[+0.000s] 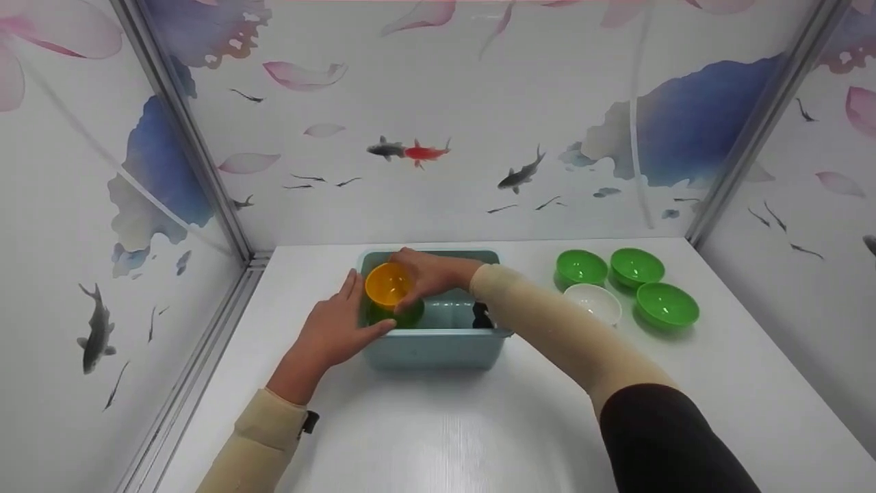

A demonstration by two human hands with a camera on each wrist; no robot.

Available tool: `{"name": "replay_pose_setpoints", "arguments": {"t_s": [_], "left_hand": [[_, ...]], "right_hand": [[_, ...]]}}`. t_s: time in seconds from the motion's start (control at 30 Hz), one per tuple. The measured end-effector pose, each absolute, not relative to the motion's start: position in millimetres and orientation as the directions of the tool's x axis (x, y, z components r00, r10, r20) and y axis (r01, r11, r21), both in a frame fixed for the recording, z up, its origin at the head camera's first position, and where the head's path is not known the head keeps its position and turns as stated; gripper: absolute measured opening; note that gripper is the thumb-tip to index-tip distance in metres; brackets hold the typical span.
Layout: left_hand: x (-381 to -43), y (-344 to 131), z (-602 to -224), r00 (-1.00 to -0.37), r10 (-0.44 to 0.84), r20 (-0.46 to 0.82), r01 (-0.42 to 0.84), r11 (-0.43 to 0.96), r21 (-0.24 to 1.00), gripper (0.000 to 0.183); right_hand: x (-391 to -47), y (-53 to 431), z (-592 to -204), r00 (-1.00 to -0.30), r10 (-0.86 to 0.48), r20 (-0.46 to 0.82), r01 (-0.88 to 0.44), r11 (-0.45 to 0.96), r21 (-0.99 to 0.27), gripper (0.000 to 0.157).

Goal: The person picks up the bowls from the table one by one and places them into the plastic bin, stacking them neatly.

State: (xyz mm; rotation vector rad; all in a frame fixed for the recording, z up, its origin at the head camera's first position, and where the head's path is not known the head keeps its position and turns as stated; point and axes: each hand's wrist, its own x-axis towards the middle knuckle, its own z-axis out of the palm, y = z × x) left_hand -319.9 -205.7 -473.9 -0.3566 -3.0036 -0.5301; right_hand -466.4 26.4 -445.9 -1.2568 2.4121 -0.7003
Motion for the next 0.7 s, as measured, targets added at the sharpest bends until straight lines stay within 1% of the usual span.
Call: {"name": "replay_pose_setpoints", "arguments": {"t_s": [0.13, 0.27, 0.43, 0.7], "left_hand": [[-319, -205, -475, -0.969, 0.216, 0.121, 0.244, 0.913, 0.326, 0.120], [-320, -205, -476, -0.966, 0.223, 0.130, 0.254, 0.911, 0.325, 0.121], [-320, -206, -476, -0.965, 0.225, 0.131, 0.257, 0.908, 0.332, 0.121], [-320, -207, -476, -0.965, 0.226, 0.131, 0.257, 0.909, 0.328, 0.121]], "right_hand": [[-463, 25, -453, -0.573, -0.814, -0.093, -0.629, 0.510, -0.586, 0.101], [-461, 23, -459, -0.587, -0.800, -0.122, -0.615, 0.539, -0.576, 0.103], [-461, 19, -461, -0.592, -0.793, -0.143, -0.626, 0.565, -0.538, 0.106], [-461, 16, -467, -0.586, -0.798, -0.139, -0.672, 0.575, -0.467, 0.103]]}}
